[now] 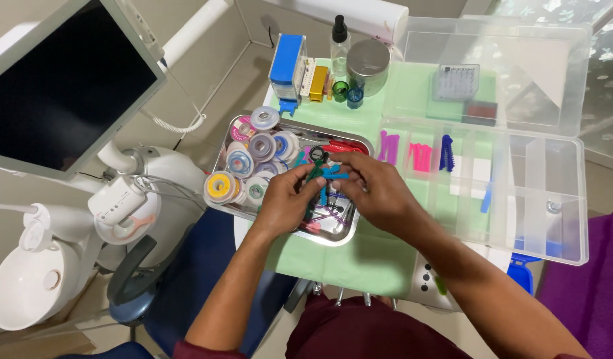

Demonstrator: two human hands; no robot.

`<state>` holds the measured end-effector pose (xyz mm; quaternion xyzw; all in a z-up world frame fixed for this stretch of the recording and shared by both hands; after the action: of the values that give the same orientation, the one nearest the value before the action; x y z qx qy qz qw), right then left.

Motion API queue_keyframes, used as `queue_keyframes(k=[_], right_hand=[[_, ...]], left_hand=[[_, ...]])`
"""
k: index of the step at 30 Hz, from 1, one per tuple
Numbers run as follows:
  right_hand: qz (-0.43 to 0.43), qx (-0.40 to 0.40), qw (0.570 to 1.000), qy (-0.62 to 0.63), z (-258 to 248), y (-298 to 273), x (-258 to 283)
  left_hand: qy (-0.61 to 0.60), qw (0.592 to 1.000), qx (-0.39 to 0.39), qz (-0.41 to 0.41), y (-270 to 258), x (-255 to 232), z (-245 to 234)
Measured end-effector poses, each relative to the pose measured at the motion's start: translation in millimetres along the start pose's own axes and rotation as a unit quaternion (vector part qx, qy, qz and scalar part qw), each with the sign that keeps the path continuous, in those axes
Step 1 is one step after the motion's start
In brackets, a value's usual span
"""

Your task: Organizing small dental ligatures from a metal tray into a compartmentalized storage box.

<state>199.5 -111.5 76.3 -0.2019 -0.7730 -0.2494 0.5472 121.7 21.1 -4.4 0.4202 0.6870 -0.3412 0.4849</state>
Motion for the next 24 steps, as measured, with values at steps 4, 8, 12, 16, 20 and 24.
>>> queue_keyframes(k=[4,8,12,16,20,24], right_hand=[[0.089,-0.007,0.995,0.055,11.1,7.2,-39.1],[0.085,-0.022,0.993,0.084,14.4,12.2,-54.3],[0.118,-0.032,0.990,0.068,14.0,14.8,-60.9],[0.113,-0.030,0.991,0.065,15.2,14.4,-58.7],[0.047,-0.053,0.995,0.073,8.9,15.4,-45.6],[0.046,-0.055,0.993,0.097,11.4,17.0,-55.8]], left_hand=[[-0.005,1.000,0.005,0.006,-3.2,-0.1,-2.3],[-0.105,0.994,0.028,0.004,-2.4,9.4,0.5],[-0.211,0.977,0.044,0.006,2.4,17.7,3.4],[-0.209,0.977,0.032,0.016,2.9,10.4,3.7],[-0.232,0.972,0.019,0.020,3.6,8.0,4.4],[-0.282,0.959,0.007,-0.001,8.1,34.8,13.3]])
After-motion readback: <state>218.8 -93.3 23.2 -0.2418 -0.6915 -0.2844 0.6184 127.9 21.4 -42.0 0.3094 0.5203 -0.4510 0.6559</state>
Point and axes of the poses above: each hand's wrist, its own y-axis towards the middle knuckle, its own z-axis out of the palm, x = y × z, the point moved 10 cm from there along y, towards the middle knuckle, and after that the axes turned 6 degrees about y, right-handed, at the moved point
